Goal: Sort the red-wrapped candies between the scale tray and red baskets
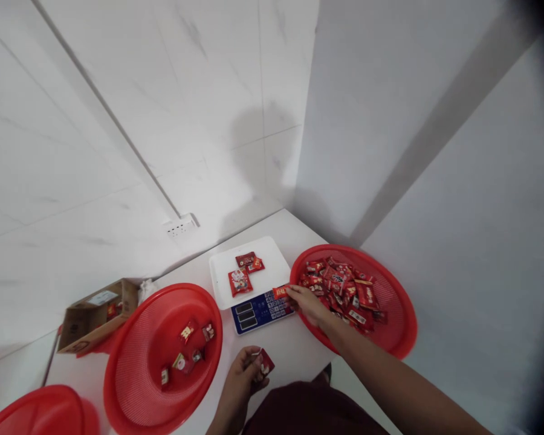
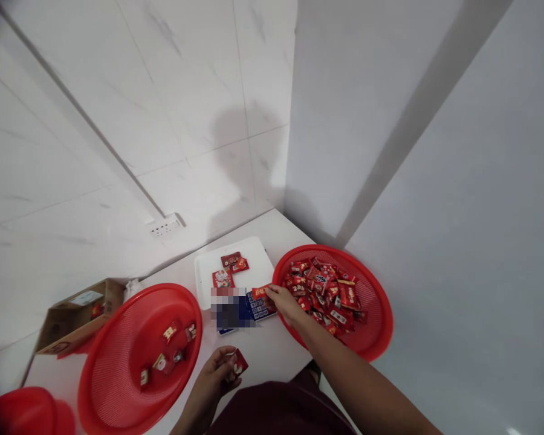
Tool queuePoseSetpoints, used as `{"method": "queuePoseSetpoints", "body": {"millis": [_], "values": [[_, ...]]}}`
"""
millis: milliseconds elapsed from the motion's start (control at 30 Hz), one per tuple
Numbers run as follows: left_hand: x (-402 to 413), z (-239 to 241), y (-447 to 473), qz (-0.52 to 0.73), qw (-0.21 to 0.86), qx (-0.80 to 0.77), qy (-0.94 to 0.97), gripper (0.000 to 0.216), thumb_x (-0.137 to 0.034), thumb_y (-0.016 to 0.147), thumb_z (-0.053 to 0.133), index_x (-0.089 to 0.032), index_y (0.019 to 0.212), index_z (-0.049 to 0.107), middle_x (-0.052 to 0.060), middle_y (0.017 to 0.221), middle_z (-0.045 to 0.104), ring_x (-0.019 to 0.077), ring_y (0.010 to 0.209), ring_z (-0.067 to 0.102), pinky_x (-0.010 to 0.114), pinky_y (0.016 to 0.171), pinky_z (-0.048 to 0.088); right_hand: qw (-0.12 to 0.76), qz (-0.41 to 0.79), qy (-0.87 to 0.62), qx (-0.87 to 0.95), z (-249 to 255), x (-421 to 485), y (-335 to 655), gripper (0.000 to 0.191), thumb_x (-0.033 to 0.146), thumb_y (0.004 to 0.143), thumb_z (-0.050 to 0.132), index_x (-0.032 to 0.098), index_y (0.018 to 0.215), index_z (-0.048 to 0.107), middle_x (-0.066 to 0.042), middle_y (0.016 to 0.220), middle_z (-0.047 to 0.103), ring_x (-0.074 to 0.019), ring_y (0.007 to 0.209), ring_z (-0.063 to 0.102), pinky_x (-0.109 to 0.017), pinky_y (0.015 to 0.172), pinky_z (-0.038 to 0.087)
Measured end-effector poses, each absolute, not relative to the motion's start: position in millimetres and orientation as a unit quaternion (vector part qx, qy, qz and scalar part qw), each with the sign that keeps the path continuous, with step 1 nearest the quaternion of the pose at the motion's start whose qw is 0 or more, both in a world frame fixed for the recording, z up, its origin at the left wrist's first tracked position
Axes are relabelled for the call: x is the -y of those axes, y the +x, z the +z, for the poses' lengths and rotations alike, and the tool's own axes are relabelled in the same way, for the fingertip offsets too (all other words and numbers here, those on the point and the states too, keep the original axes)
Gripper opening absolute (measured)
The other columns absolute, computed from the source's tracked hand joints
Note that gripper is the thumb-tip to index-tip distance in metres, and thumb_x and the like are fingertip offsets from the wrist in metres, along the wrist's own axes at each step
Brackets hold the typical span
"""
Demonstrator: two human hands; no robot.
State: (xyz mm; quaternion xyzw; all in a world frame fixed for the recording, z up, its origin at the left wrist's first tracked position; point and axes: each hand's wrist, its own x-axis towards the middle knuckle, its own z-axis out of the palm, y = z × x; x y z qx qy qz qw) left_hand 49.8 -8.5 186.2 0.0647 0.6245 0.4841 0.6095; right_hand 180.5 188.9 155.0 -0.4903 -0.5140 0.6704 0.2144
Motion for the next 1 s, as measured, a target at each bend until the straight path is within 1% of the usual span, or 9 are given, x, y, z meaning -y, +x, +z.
{"method": "queuePoseSetpoints", "body": {"millis": [100, 267, 333, 400, 467, 600, 733, 867, 1000], "values": [[5.0, 186.2, 46.8, 0.474, 0.623, -0.618, 0.075, 0.038, -0.04, 0.061, 0.069, -0.021, 0.09, 0.054, -0.002, 0.071, 0.059, 0.0124, 0.066, 0.057, 0.029, 0.069, 0.046, 0.212, 0.602, -0.516, 0.572, 148.0, -195.8, 223.2, 0.025, 0.043, 0.074, 0.051, 0.02, 0.071, 0.059, -0.002, 0.066, 0.064, -0.0168, 0.066, 0.058, -0.029, 0.062, 0.044], [-3.6, 184.6, 44.9, 0.461, 0.62, -0.628, 0.093, 0.036, -0.045, 0.064, 0.065, -0.02, 0.087, 0.054, -0.003, 0.067, 0.06, 0.0122, 0.063, 0.058, 0.027, 0.066, 0.044, 0.167, 0.465, -0.551, 0.672, 140.1, -227.0, 277.3, 0.029, 0.037, 0.072, 0.055, 0.018, 0.051, 0.059, -0.005, 0.06, 0.062, -0.0222, 0.069, 0.057, -0.035, 0.071, 0.041], [-8.1, 185.4, 46.9, 0.457, 0.621, -0.629, 0.095, 0.035, -0.045, 0.064, 0.065, -0.02, 0.086, 0.054, -0.003, 0.066, 0.06, 0.012, 0.062, 0.058, 0.027, 0.065, 0.044, 0.16, 0.41, -0.563, 0.7, 134.6, -242.1, 280.1, 0.024, 0.031, 0.075, 0.051, 0.017, 0.059, 0.063, -0.007, 0.071, 0.065, -0.0236, 0.079, 0.057, -0.036, 0.078, 0.04], [-12.5, 186.3, 50.0, 0.455, 0.626, -0.626, 0.097, 0.036, -0.045, 0.063, 0.066, -0.02, 0.086, 0.054, -0.004, 0.065, 0.06, 0.0123, 0.062, 0.059, 0.026, 0.065, 0.044, 0.158, 0.365, -0.57, 0.719, 127.3, -255.0, 274.1, 0.021, 0.024, 0.078, 0.047, 0.016, 0.078, 0.067, -0.01, 0.091, 0.065, -0.0235, 0.094, 0.054, -0.034, 0.086, 0.036], [-15.7, 186.2, 53.1, 0.453, 0.629, -0.624, 0.099, 0.037, -0.046, 0.061, 0.067, -0.02, 0.085, 0.054, -0.004, 0.065, 0.06, 0.0124, 0.062, 0.059, 0.026, 0.064, 0.043, 0.148, 0.337, -0.574, 0.731, 118.7, -263.3, 264.7, 0.025, 0.019, 0.078, 0.045, 0.015, 0.092, 0.065, -0.012, 0.103, 0.062, -0.0228, 0.1, 0.052, -0.033, 0.09, 0.034], [-18.0, 181.3, 55.9, 0.451, 0.625, -0.629, 0.102, 0.042, -0.048, 0.059, 0.067, -0.02, 0.087, 0.054, -0.003, 0.064, 0.061, 0.0128, 0.06, 0.059, 0.026, 0.063, 0.043, 0.118, 0.31, -0.59, 0.736, 104.3, -264.3, 254.7, 0.029, 0.009, 0.072, 0.049, 0.012, 0.097, 0.063, -0.016, 0.105, 0.06, -0.0243, 0.098, 0.054, -0.033, 0.088, 0.035], [-17.1, 177.0, 55.3, 0.452, 0.626, -0.628, 0.097, 0.042, -0.047, 0.059, 0.068, -0.02, 0.087, 0.052, -0.004, 0.062, 0.061, 0.0117, 0.057, 0.057, 0.025, 0.061, 0.041, 0.115, 0.31, -0.594, 0.734, 102.4, -256.5, 264.4, 0.025, 0.005, 0.065, 0.052, 0.014, 0.085, 0.064, -0.013, 0.098, 0.061, -0.0237, 0.098, 0.053, -0.032, 0.088, 0.034], [-16.4, 177.5, 55.5, 0.453, 0.632, -0.62, 0.105, 0.039, -0.044, 0.061, 0.067, -0.02, 0.087, 0.052, -0.003, 0.064, 0.061, 0.0121, 0.059, 0.058, 0.026, 0.062, 0.041, 0.152, 0.332, -0.602, 0.71, 114.4, -250.6, 279.7, 0.017, 0.012, 0.065, 0.055, 0.016, 0.081, 0.061, -0.01, 0.094, 0.061, -0.023, 0.095, 0.053, -0.033, 0.086, 0.036], [-19.0, 180.4, 58.4, 0.449, 0.634, -0.62, 0.111, 0.039, -0.045, 0.06, 0.067, -0.02, 0.086, 0.054, -0.004, 0.064, 0.061, 0.0133, 0.062, 0.059, 0.026, 0.064, 0.042, 0.189, 0.391, -0.592, 0.679, 138.8, -234.1, 282.0, 0.011, 0.026, 0.073, 0.052, 0.02, 0.081, 0.053, -0.003, 0.08, 0.061, -0.0196, 0.078, 0.057, -0.031, 0.072, 0.044]]}}
